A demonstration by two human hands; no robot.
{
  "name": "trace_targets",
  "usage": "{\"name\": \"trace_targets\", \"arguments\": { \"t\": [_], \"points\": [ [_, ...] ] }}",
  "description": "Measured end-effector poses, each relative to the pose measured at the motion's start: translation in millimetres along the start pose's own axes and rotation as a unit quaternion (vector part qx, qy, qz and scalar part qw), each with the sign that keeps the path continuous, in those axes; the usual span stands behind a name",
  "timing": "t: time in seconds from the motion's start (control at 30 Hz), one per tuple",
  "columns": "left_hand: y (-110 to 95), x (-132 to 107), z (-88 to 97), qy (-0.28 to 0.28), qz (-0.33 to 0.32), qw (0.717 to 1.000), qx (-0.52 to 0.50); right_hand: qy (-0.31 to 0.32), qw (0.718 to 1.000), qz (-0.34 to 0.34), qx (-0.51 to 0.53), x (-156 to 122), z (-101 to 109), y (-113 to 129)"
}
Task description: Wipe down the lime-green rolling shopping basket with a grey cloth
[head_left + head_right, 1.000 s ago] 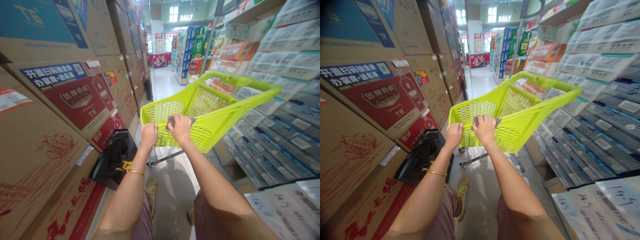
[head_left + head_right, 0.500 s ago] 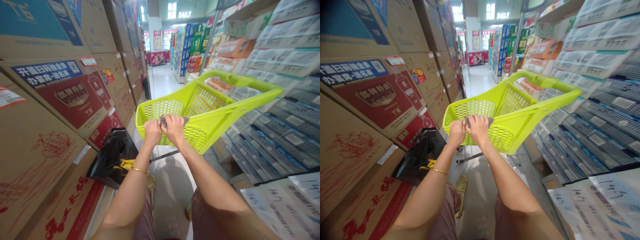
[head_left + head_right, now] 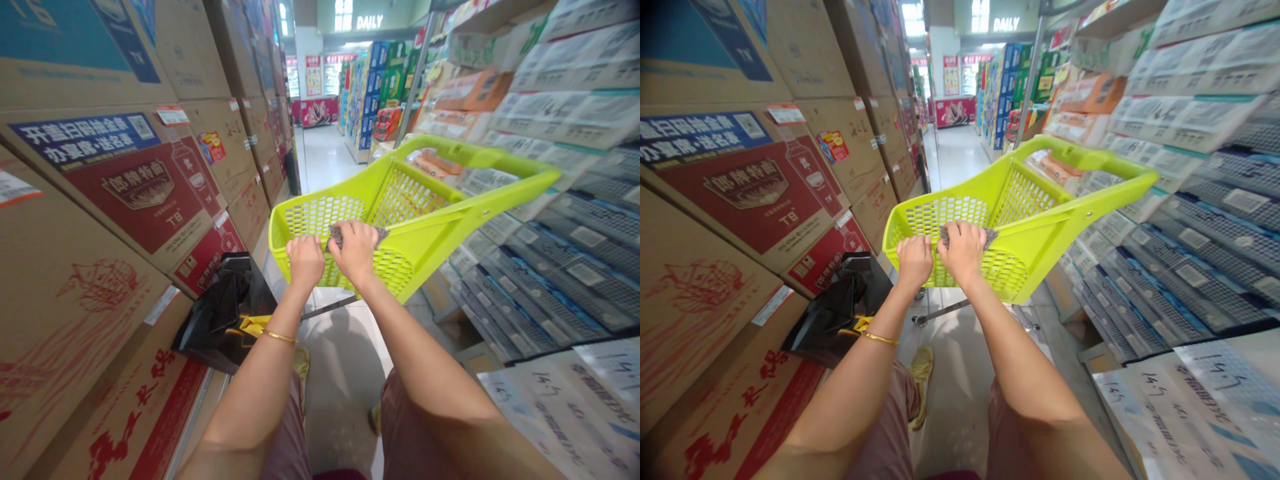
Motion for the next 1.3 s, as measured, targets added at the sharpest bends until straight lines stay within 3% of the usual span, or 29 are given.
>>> {"name": "trace_targets", "arguments": {
  "t": [0.13, 0.3, 0.4, 0.67, 1.07, 1.2, 1.3],
  "points": [
    [0, 1, 0.9, -0.010, 0.004, 1.000, -0.003, 0.018, 0.999, 0.025, 0.028, -4, -7, 17],
    [0, 2, 2.0, 0.021, 0.003, 1.000, 0.014, 0.039, 0.998, 0.045, 0.027, -2, -7, 18],
    [-2, 2, 2.9, 0.037, -0.008, 0.999, 0.032, 0.051, 0.997, 0.052, 0.014, 2, -4, 11],
    [-5, 1, 2.2, 0.026, -0.008, 0.998, 0.049, 0.005, 1.000, -0.018, -0.022, 9, 9, -23],
    [-4, 0, 2.0, 0.014, 0.005, 0.999, 0.032, 0.048, 0.997, 0.037, 0.047, -2, -4, 19],
    [-2, 1, 1.2, 0.029, -0.011, 0.999, 0.035, 0.072, 0.995, 0.064, 0.031, 2, -3, 16],
    [-1, 3, 1.9, 0.026, -0.031, 0.999, 0.032, 0.065, 0.996, 0.058, 0.006, 7, 2, 1]
  ]
}}
Point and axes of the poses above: each hand's wrist, its own x-axis towards the middle knuckle, its own z-axis out of the back of the hand, y = z × x, the point moved 7 cm from there along x, towards the middle knuckle, and after that the axes turned 9 degrees about -x, right-handed, at the moved point
